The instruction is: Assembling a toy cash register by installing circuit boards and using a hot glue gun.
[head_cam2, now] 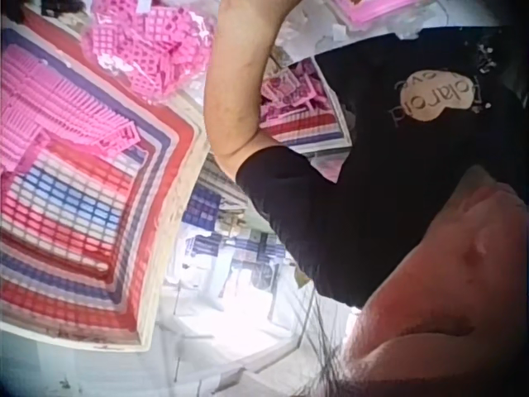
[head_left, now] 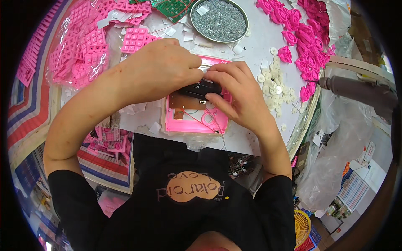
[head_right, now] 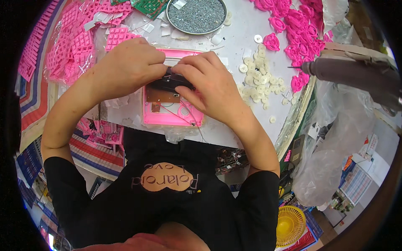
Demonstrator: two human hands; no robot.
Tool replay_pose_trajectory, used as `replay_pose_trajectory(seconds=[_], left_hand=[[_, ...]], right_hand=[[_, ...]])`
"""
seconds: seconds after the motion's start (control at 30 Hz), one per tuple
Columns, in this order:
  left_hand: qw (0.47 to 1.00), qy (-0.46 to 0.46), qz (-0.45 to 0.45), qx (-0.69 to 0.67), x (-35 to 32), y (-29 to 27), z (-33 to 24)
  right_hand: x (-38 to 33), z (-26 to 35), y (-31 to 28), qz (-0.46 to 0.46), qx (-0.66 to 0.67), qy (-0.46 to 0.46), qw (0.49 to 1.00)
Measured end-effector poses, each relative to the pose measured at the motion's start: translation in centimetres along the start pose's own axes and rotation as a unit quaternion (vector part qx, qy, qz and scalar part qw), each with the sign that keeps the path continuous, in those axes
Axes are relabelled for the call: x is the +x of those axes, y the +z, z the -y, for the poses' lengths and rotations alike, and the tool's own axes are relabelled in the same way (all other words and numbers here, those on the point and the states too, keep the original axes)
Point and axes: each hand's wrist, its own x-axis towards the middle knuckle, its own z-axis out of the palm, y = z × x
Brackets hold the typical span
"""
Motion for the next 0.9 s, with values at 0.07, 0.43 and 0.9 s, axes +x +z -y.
replay_pose_trajectory(seconds=[0.07,0.43,0.9], left_hand=[[1.0,0.004,0.009,0.016,0.2,-0.2,-0.3],[0.977,-0.176,-0.015,-0.116,-1.6,0.3,-3.2],[0.866,-0.327,0.057,-0.374,0.5,1.0,-0.2]], right_hand=[[0.0,0.0,0.5,0.007,0.004,-0.015,1.0],[-0.1,1.4,1.3,0.006,-0.095,-0.057,0.994],[0.1,3.7,1.0,0.014,-0.162,-0.034,0.986]])
